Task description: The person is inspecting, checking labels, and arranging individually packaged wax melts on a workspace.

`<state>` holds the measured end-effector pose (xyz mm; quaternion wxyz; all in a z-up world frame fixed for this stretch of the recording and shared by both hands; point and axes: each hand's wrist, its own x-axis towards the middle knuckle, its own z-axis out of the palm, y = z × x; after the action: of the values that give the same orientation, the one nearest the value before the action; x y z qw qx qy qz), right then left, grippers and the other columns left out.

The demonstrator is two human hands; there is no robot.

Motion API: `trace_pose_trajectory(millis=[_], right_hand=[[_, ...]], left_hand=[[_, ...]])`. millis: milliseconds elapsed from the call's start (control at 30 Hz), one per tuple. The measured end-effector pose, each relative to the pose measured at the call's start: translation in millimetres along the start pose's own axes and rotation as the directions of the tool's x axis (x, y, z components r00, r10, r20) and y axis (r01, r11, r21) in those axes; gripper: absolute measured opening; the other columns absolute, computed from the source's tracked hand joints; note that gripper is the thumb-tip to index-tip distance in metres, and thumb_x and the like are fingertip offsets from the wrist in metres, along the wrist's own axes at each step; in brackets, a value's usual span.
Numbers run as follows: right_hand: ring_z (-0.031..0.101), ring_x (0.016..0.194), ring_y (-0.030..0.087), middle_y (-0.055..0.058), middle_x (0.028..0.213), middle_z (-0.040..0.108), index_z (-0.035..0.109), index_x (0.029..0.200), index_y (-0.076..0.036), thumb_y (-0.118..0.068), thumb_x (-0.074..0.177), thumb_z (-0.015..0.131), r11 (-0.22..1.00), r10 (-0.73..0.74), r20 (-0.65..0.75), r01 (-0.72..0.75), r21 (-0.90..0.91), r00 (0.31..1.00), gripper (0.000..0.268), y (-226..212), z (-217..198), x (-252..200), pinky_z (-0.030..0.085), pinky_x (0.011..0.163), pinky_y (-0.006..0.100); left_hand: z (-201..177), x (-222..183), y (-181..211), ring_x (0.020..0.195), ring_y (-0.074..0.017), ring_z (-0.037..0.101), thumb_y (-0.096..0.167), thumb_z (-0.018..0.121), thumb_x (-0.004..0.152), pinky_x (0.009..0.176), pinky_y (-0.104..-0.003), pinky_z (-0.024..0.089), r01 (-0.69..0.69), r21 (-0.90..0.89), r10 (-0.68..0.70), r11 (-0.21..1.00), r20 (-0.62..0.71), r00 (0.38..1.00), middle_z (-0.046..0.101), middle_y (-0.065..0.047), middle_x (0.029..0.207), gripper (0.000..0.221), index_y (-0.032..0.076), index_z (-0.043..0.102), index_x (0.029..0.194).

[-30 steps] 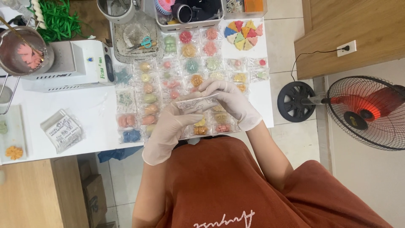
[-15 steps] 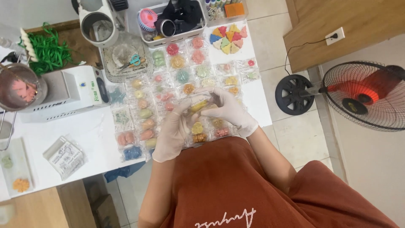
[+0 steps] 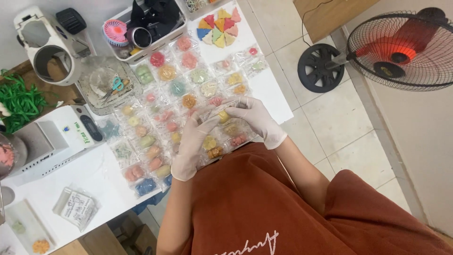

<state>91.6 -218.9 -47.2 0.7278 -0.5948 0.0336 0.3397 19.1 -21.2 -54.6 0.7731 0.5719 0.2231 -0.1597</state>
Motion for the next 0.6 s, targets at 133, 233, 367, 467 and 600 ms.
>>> trace_pose_trajectory(millis=[133,233,367,467,600], right_hand=[[0.069,0.097,0.012,0.006,0.113,0.074,0.069,0.126,0.001,-0.007,0.092,0.071,0.999,0.042,-0.022,-0.042,0.0,0.999,0.035,-9,-11,-8,0.056,0.09,0.027],[0.07,0.102,0.01,0.003,0.116,0.074,0.071,0.123,-0.001,-0.012,0.092,0.07,0.998,0.058,-0.03,-0.057,0.033,0.998,0.033,-3,-26,-6,0.056,0.094,0.025],[0.07,0.092,0.012,0.006,0.103,0.076,0.074,0.118,0.0,-0.017,0.091,0.075,0.985,0.175,-0.138,-0.171,0.035,0.975,0.032,10,-53,2,0.057,0.084,0.026],[0.07,0.09,0.011,0.005,0.101,0.076,0.075,0.115,0.0,-0.02,0.088,0.077,0.977,0.213,-0.166,-0.214,0.012,0.963,0.034,20,-78,9,0.057,0.081,0.025],[0.07,0.089,0.011,0.007,0.101,0.077,0.076,0.113,0.002,-0.021,0.088,0.08,0.968,0.226,-0.186,-0.242,-0.066,0.956,0.034,37,-108,19,0.056,0.082,0.024]], left_hand=[[20,10,2,0.106,-0.0179,0.071,0.011,0.078,0.082,0.09,-0.029,0.054,0.028,0.061,-0.026,0.998,-0.033,0.999,0.075,-0.012,0.117,0.054,0.003,0.064,0.133],[34,24,-7,0.109,-0.0132,0.069,0.011,0.081,0.084,0.092,-0.025,0.054,-0.031,0.159,0.055,0.987,-0.147,0.988,0.072,-0.007,0.123,0.046,0.0,0.066,0.127],[45,48,-36,0.1,-0.0124,0.072,0.011,0.081,0.086,0.088,-0.024,0.057,-0.06,0.097,0.073,0.993,-0.13,0.989,0.076,-0.009,0.113,0.04,-0.003,0.07,0.121],[58,63,-44,0.094,-0.0114,0.072,0.014,0.078,0.088,0.083,-0.024,0.057,-0.055,0.125,0.066,0.991,-0.088,0.994,0.079,-0.008,0.107,0.036,-0.003,0.073,0.12],[86,61,-27,0.082,-0.0098,0.062,0.018,0.076,0.09,0.072,-0.025,0.051,0.058,0.304,-0.019,0.951,-0.13,0.991,0.079,-0.011,0.1,0.037,0.004,0.077,0.124]])
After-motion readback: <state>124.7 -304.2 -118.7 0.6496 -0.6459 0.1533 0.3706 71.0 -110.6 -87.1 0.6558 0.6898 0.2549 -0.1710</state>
